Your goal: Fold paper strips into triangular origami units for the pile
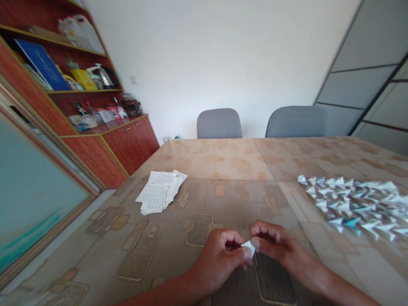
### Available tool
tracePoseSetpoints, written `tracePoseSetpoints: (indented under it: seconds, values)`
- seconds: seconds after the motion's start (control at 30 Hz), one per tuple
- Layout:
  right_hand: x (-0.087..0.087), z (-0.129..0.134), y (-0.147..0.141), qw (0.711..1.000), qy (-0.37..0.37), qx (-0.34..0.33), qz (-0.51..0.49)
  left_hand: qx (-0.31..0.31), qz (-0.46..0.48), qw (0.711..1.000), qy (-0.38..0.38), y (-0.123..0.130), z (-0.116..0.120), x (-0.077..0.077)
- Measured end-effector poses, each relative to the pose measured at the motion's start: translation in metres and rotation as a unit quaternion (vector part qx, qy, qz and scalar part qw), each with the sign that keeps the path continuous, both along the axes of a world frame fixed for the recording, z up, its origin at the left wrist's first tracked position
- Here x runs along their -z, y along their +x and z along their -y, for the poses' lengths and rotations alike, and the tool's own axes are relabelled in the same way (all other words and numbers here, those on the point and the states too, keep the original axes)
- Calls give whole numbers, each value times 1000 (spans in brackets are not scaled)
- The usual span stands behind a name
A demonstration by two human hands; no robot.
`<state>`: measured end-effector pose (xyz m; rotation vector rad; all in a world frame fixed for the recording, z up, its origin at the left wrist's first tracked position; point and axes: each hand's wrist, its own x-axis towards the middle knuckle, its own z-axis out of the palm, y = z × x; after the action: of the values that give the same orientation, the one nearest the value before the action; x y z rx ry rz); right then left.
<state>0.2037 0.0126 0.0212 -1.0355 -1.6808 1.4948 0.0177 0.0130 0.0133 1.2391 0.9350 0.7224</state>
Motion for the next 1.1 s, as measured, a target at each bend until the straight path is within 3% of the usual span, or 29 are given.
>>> tracePoseSetpoints:
  seconds: [0.1, 0.23, 0.33, 0.63, 0.83, 1.1]
  values:
    - [-7, -3, 6, 998, 30, -21, 49, 32, -5, 999, 17, -2, -2, -2]
    - [-8, -5, 12, 992, 70, -20, 106, 47, -70, 992, 99, -8, -9, -8]
    - [-2, -5, 11, 995, 62, -27, 78, 65, -79, 990, 92, -9, -12, -8]
    - [3, -4, 2, 999, -6, -6, -42, -36, -23, 998, 45, -4, -8, -4]
    - [5, 2, 2, 998, 46, 33, 33, -31, -34, 996, 75, -2, -3, -7]
    - [2, 4, 2, 991, 87, 47, 91, -10, -31, 998, 49, -2, -7, 0]
